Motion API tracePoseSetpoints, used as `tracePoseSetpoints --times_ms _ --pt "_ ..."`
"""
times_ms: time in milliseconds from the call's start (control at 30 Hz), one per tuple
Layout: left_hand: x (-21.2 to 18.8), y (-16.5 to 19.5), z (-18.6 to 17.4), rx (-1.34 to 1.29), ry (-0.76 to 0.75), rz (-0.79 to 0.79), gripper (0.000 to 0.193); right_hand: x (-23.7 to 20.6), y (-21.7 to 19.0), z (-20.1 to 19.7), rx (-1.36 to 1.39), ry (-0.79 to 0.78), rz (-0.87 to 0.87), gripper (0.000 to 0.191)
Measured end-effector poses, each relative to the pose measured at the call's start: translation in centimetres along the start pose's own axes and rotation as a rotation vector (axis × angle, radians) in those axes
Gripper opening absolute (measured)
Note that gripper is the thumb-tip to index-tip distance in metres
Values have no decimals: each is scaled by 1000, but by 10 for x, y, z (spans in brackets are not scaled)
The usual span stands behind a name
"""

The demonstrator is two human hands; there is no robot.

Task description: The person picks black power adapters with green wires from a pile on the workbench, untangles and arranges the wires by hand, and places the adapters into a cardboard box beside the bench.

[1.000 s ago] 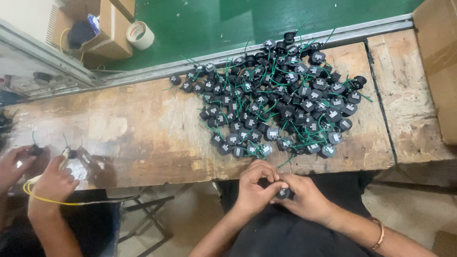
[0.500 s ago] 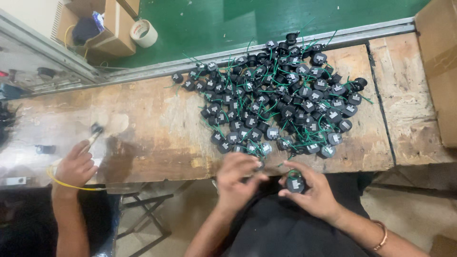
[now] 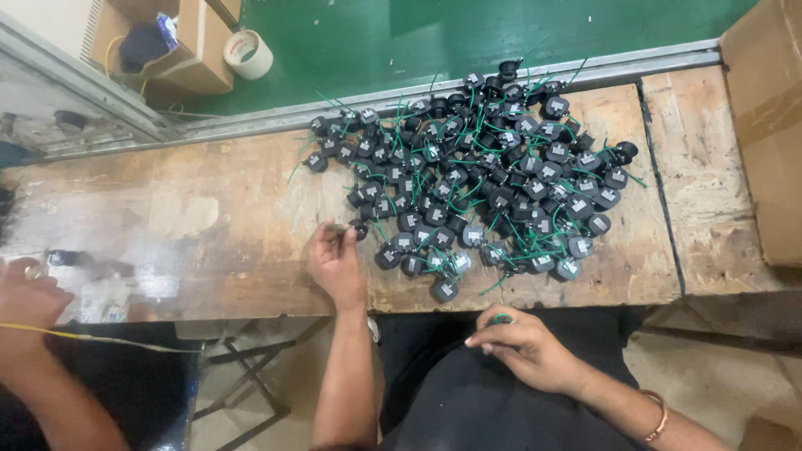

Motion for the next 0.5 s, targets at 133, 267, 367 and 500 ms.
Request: tracePoseSetpoints --times_ms 133,267,367,500 --pt "-38 17 -13 -65 -89 163 14 3 14 -9 -1 156 91 46" --pt "-95 34 39 -345 -807 148 19 4 41 6 261 133 433 83" --pt "-117 51 60 -33 -838 383 24 12 22 11 211 106 128 64" --pt "-121 55 66 -68 -908 383 24 7 21 -2 -38 161 60 46"
Point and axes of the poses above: each hand's wrist, its own x-axis towards the middle knuckle, its own z-axis out of the palm, y = z × x, the point moved 7 cm from there along x, towards the middle knuckle, and after that the axes turned 1 degree about z, right-handed, at the moved point
